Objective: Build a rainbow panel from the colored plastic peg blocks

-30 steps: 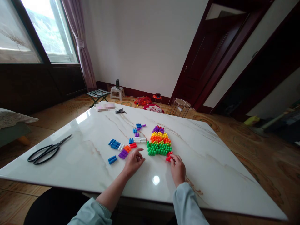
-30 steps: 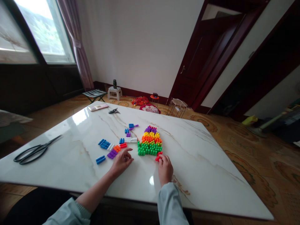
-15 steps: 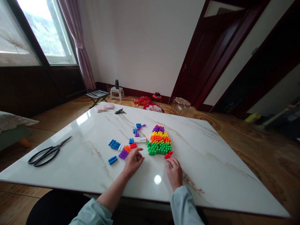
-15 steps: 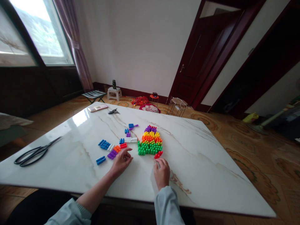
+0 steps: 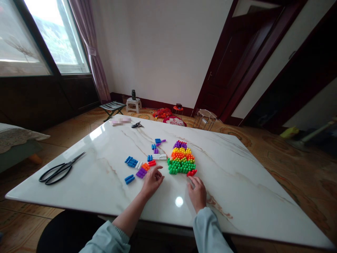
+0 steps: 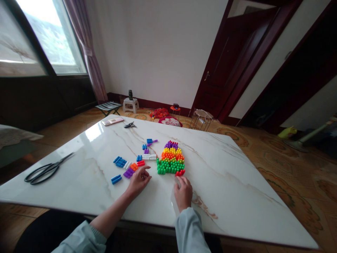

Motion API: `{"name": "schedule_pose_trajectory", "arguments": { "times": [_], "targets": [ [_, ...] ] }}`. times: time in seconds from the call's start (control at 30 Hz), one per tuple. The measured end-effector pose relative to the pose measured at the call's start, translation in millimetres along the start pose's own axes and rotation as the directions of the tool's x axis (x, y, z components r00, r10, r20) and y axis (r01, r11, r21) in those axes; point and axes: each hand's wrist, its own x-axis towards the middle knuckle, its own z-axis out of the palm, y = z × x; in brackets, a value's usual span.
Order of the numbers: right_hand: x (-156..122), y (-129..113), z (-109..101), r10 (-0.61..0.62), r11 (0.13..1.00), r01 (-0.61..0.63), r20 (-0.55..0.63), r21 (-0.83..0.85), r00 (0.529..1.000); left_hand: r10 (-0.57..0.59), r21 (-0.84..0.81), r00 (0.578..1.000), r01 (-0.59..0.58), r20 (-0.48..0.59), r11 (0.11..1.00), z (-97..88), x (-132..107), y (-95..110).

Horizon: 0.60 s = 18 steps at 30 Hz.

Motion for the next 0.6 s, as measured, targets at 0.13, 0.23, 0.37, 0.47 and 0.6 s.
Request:
{"name": "schedule_pose_trajectory", "arguments": {
  "times": [0.13, 0.23, 0.37, 0.47, 0.6],
  "targets": [
    [-1.8, -12.5, 2.7, -0.016, 1.0, 0.015, 0.013, 0.027, 1.0, 0.001, -0.01, 1.0, -0.001, 0.0, 1.0, 0.1, 0.5, 1.6],
    [-1.1, -36.6, 11.4, -0.076, 0.995, 0.066, 0.131, 0.079, 0.988, -0.002, -0.012, 1.0, 0.002, -0.007, 1.0, 1.1, 1.0, 1.3],
    [4.6, -68.8, 27.1, -0.171, 0.985, 0.153, 0.266, 0.086, 0.949, 0.009, 0.064, 0.999, -0.006, -0.034, 0.998, 0.5, -0.5, 3.6],
    [8.6, -78.3, 33.6, -0.137, 0.99, 0.137, 0.305, 0.022, 0.943, 0.104, 0.256, 0.99, -0.076, -0.095, 0.964, -3.0, -2.7, 9.7],
    [9.7, -76.7, 32.8, -0.112, 0.993, 0.115, 0.345, 0.011, 0.932, 0.134, 0.557, 0.972, -0.004, -0.192, 0.831, -7.8, -0.2, 15.7]
  ]
}}
